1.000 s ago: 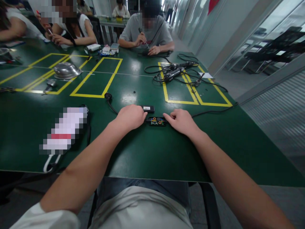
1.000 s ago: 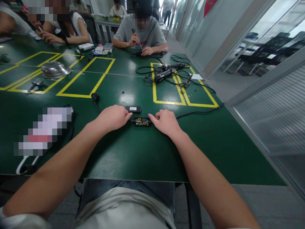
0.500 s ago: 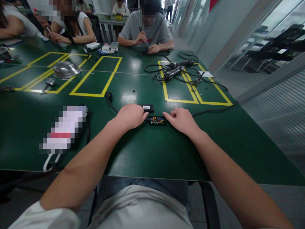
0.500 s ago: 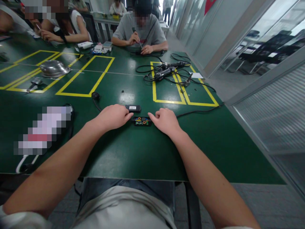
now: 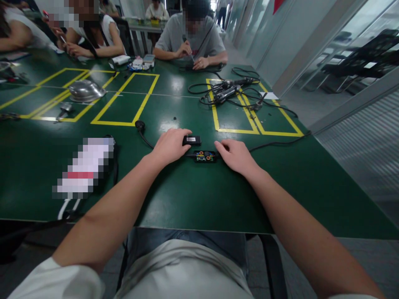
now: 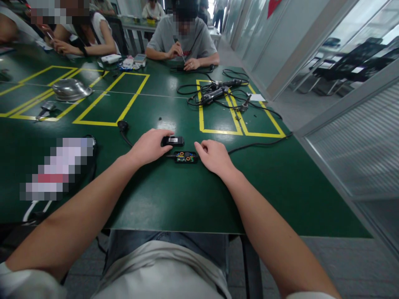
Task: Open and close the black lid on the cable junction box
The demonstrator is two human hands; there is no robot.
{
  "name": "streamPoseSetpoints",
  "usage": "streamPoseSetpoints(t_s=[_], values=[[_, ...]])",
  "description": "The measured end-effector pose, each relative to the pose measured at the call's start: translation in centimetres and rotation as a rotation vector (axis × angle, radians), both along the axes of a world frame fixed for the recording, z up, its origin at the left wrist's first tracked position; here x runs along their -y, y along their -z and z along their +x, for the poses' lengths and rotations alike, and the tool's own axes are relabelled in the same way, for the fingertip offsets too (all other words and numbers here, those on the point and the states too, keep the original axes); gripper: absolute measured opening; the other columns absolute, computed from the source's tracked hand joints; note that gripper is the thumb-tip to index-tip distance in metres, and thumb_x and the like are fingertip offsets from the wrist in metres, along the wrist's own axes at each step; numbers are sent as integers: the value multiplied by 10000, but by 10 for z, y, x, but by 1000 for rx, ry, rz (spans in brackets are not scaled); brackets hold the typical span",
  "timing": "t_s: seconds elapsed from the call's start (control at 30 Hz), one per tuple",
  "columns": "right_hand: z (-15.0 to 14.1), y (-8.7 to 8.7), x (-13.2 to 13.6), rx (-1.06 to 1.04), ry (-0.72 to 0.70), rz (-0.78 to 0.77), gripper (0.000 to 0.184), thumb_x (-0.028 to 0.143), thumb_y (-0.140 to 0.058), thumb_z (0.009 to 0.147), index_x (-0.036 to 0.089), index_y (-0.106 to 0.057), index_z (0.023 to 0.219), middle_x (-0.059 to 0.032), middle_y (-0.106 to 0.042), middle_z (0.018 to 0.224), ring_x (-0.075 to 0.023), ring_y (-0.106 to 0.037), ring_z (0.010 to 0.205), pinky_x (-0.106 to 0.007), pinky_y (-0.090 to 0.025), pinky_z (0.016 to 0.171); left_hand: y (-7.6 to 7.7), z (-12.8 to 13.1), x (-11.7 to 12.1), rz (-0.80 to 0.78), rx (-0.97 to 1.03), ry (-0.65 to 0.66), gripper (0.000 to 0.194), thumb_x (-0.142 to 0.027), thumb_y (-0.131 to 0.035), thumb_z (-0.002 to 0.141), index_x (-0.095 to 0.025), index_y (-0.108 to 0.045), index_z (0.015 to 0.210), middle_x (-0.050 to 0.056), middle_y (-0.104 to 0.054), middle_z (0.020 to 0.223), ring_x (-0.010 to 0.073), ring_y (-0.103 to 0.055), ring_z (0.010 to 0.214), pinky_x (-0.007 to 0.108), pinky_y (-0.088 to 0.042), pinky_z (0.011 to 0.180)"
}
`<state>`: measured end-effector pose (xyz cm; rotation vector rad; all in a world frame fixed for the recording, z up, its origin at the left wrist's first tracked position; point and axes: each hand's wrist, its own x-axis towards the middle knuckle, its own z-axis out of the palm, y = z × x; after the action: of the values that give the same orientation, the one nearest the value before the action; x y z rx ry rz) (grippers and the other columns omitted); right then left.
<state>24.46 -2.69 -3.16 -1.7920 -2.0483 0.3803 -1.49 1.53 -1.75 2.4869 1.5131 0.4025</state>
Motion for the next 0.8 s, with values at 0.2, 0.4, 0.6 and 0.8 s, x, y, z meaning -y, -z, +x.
streamPoseSetpoints(t_s=[0.2, 0.4, 0.6, 0.8], values=[[2, 2, 0, -34, 12, 10, 455, 466, -478, 1153, 257, -567, 758, -82, -731, 809, -256, -634, 778, -367, -379, 749, -10, 5, 7, -37, 237, 180, 460, -303, -820, 999, -204, -809, 1449, 106, -837, 1357, 310, -763, 1240, 474, -577, 1166], [2, 3, 0, -94, 1, 22, 515, 510, -343, 1178, 263, -619, 821, -91, -748, 832, -280, -677, 836, -373, -415, 786, -18, 11, 17, -91, 149, 346, 393, -321, -880, 954, -198, -867, 1327, 106, -836, 1264, 326, -753, 1220, 490, -556, 1173], [-1, 0, 1, -17, -19, -7, 488, 490, -375, 1174, 269, -568, 783, -83, -721, 806, -269, -654, 803, -372, -386, 767, -15, 11, 16, -114, 73, 349, 422, -319, -875, 968, -221, -855, 1378, 109, -826, 1283, 342, -750, 1249, 499, -563, 1178], [-2, -2, 0, 31, -47, -31, 467, 447, -436, 1180, 259, -580, 777, -85, -739, 829, -255, -634, 792, -364, -376, 757, -13, 14, 18, -138, 65, 355, 451, -322, -832, 1018, -195, -820, 1451, 125, -812, 1312, 328, -763, 1235, 478, -571, 1179]])
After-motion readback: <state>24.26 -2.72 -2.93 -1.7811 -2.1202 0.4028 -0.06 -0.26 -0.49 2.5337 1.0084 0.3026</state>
